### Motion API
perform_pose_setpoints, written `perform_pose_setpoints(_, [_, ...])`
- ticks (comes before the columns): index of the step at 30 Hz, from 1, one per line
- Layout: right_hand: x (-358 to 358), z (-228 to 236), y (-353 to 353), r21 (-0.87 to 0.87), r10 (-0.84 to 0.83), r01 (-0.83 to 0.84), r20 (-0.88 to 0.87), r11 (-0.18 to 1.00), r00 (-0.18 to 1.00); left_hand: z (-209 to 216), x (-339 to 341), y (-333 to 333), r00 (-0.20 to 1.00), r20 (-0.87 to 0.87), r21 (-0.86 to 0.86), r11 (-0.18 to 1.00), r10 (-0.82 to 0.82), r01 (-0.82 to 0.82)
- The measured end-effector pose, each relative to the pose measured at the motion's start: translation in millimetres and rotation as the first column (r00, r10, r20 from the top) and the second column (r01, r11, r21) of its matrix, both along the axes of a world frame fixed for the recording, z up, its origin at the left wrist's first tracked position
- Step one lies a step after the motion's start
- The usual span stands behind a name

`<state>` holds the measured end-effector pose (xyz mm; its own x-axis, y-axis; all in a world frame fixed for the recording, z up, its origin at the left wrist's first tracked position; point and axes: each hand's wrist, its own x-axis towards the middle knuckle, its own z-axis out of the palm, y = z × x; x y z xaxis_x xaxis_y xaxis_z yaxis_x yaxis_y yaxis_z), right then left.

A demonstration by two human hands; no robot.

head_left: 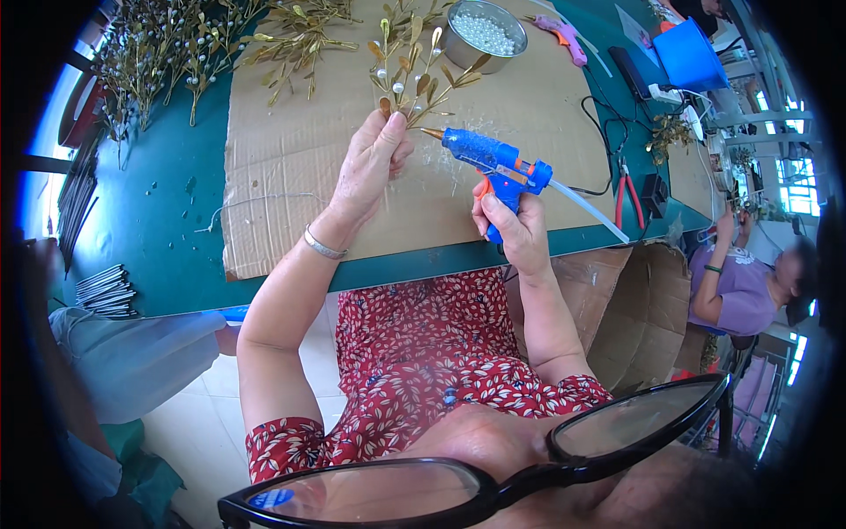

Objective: The person assembles decorative plant branches by applying glue to the stems with a hot glue gun and pressing pearl beads onto the glue spots by hand.

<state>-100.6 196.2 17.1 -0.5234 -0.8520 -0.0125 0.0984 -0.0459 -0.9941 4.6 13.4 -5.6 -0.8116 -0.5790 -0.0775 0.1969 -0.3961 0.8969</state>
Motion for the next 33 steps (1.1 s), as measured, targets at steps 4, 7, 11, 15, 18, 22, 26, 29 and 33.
perform_pose_setpoints(4, [0, -1, 0, 0.006, -0.002, 0.002, 0.001, 1.000, 1.000, -3, 0, -1, 1.000, 0.021, -0.016, 1.000, -0.006, 0.006])
perform_pose_setpoints(7, [-1, 2, 0, 0.000, -0.004, 0.004, 0.028, 1.000, 1.000, -2, 0, -1, 1.000, 0.019, -0.016, 1.000, -0.005, 0.005])
perform_pose_setpoints(11, [-3, 0, 1, 0.003, 0.019, -0.019, 0.041, 1.000, 0.999, -3, 1, -1, 1.000, 0.023, -0.010, 1.000, -0.008, 0.009])
perform_pose_setpoints(15, [-3, -1, 0, 0.015, -0.022, 0.022, 0.014, 1.000, 1.000, -3, 0, 0, 1.000, 0.026, -0.047, 0.999, -0.007, 0.008])
perform_pose_setpoints(18, [-4, -1, 0, 0.022, -0.016, 0.015, 0.027, 1.000, 1.000, -1, 1, 0, 0.999, 0.039, -0.046, 0.999, -0.008, 0.010])
perform_pose_setpoints(22, [-7, 4, -1, 0.015, 0.013, -0.015, 0.141, 1.000, 0.990, -6, -2, 0, 0.999, 0.017, -0.150, 0.988, 0.036, -0.033])
perform_pose_setpoints(26, [-8, -1, 4, -0.030, 0.019, -0.013, 0.189, 0.999, 0.982, -5, -2, -2, 0.995, 0.007, -0.106, 0.990, 0.095, -0.094])
perform_pose_setpoints(29, [-6, -5, 5, -0.040, 0.025, -0.018, 0.191, 0.999, 0.981, -4, 0, -2, 0.998, 0.028, -0.015, 0.999, 0.049, -0.048])
perform_pose_setpoints(33, [-6, -6, -1, -0.049, 0.029, -0.019, 0.202, 0.999, 0.979, -3, -1, 0, 1.000, 0.030, -0.032, 0.999, 0.009, -0.008])
